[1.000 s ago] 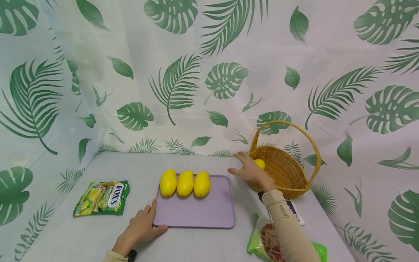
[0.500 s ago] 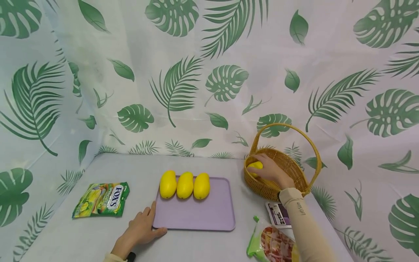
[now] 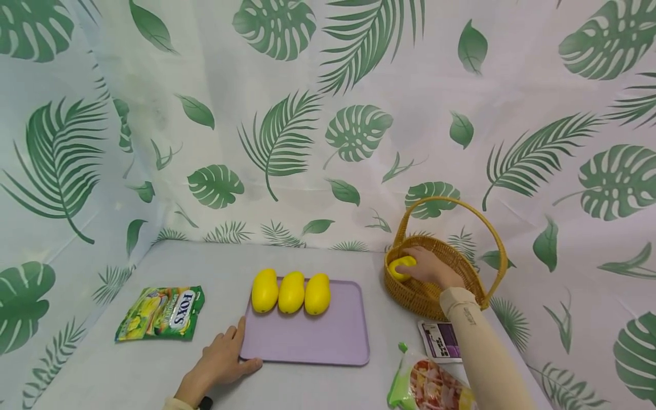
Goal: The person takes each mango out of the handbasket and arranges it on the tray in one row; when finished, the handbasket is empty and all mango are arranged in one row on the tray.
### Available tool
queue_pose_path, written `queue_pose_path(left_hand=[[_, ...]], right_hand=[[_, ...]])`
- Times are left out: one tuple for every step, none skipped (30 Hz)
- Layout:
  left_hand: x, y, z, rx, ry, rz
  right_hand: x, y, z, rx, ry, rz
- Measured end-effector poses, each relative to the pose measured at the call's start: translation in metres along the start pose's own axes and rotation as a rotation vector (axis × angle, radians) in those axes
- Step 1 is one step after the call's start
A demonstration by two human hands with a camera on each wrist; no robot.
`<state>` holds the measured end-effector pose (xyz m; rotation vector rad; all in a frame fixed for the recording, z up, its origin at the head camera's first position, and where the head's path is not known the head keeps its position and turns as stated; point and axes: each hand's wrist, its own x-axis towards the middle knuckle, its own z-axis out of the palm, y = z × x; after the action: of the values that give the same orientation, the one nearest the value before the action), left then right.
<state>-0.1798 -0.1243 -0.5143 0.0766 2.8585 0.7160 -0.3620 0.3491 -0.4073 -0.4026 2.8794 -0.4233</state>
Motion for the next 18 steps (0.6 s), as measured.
queue_pose_path(left_hand=[[0.0,0.0,0.0,-0.001,0.001,-0.001],[0.0,0.0,0.001,0.0,0.002,0.0],[0.0,0.001,0.001,0.001,0.004,0.002],[0.0,0.001,0.0,0.003,0.006,0.002],[0.0,0.001,0.0,0.004,0.008,0.001],[0.0,0.0,0.0,0.006,0.01,0.001],[0.0,0.0,0.0,0.008,0.013,0.001],[0.0,0.0,0.0,0.011,0.016,0.004],[0.0,0.0,0.0,0.013,0.018,0.003],[0.001,-0.001,0.0,0.013,0.018,0.002],[0.001,-0.001,0.0,0.013,0.019,0.002],[0.001,-0.001,0.0,0.014,0.018,0.001],[0.001,-0.001,0.0,0.016,0.017,0.001],[0.001,-0.001,0.0,0.017,0.016,-0.001],[0.001,-0.001,0.0,0.016,0.014,-0.003],[0.001,-0.001,0.0,0.016,0.011,-0.004],[0.001,-0.001,0.001,0.018,0.009,-0.004],[0.001,0.0,0.001,0.016,0.006,-0.004]], right_hand=[[0.001,0.001,0.0,-0.004,-0.004,0.003],[0.003,0.002,0.0,-0.011,-0.01,0.003],[0.005,0.004,0.001,-0.017,-0.012,0.007],[0.007,0.006,0.001,-0.024,-0.017,0.012],[0.009,0.007,0.001,-0.026,-0.022,0.018],[0.01,0.009,0.001,-0.034,-0.029,0.02],[0.012,0.01,0.001,-0.034,-0.036,0.027],[0.013,0.012,0.001,-0.037,-0.042,0.03],[0.015,0.013,0.001,-0.037,-0.048,0.034],[0.016,0.014,0.001,-0.043,-0.057,0.04],[0.016,0.014,0.001,-0.045,-0.063,0.041],[0.016,0.014,0.001,-0.046,-0.067,0.04],[0.017,0.013,0.001,-0.046,-0.07,0.039],[0.018,0.013,0.001,-0.052,-0.072,0.034],[0.018,0.013,0.002,-0.053,-0.073,0.031],[0.019,0.012,0.002,-0.055,-0.075,0.03],[0.02,0.013,0.003,-0.055,-0.076,0.021],[0.021,0.014,0.004,-0.06,-0.08,0.017]])
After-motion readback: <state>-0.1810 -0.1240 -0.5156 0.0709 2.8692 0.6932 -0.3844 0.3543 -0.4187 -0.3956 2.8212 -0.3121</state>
